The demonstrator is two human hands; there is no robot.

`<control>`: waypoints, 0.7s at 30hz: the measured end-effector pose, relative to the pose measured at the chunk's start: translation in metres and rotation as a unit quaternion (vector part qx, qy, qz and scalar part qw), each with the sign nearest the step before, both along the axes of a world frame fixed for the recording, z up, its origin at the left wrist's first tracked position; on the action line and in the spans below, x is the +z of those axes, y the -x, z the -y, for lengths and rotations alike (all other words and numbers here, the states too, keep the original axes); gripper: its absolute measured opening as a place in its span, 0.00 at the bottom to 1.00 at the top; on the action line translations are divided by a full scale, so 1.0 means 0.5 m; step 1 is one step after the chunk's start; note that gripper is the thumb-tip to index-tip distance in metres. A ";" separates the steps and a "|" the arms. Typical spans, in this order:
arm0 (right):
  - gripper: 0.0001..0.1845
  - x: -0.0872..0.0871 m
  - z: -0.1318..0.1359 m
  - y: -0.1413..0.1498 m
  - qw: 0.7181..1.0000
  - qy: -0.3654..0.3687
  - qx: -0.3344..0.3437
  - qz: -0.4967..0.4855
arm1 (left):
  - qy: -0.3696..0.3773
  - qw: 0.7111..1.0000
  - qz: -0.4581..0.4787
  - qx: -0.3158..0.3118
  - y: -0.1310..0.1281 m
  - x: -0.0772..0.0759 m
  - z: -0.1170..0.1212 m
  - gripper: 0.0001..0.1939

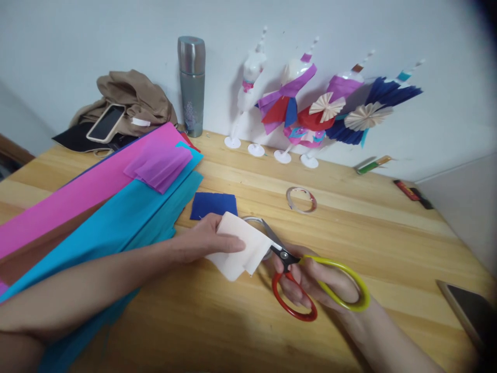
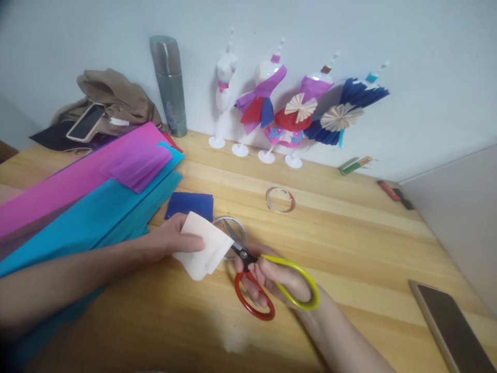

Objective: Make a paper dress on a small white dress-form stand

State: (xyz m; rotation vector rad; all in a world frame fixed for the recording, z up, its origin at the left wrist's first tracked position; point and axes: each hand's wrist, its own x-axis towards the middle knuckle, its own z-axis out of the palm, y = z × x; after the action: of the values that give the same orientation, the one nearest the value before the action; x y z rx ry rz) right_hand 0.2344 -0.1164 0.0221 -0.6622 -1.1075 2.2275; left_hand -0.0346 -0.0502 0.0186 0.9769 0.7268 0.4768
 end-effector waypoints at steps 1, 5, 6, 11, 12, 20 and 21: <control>0.25 0.001 0.001 0.001 1.000 0.001 -0.003 0.001 | 0.001 1.000 -0.007 0.001 -0.001 0.002 0.000 0.26; 0.28 0.009 0.002 0.002 0.999 0.008 0.000 0.037 | 0.010 0.999 -0.042 0.005 -0.003 0.011 0.000 0.23; 0.30 0.011 0.003 0.002 0.999 0.009 0.006 0.050 | 0.014 0.999 -0.049 0.005 -0.003 0.015 0.001 0.22; 0.36 0.013 0.004 0.000 0.996 0.017 0.020 0.082 | 0.018 0.997 -0.073 0.001 0.001 0.028 0.001 0.18; 0.36 0.014 0.004 0.001 0.996 0.018 0.017 0.084 | 0.020 0.997 -0.070 0.002 0.002 0.030 0.001 0.18; 0.36 0.014 0.008 0.010 0.997 0.039 0.000 0.072 | 0.016 0.996 -0.083 0.011 0.000 0.031 -0.001 0.16; 0.36 0.012 0.008 0.011 0.996 0.046 -0.001 0.072 | 0.017 0.996 -0.081 0.012 -0.001 0.027 -0.001 0.17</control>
State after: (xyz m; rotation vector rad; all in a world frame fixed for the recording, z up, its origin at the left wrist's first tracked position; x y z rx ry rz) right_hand 0.2290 -0.1206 0.0280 -0.8744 -1.0777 2.2691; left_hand -0.0343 -0.0495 0.0322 0.9843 0.8905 0.4070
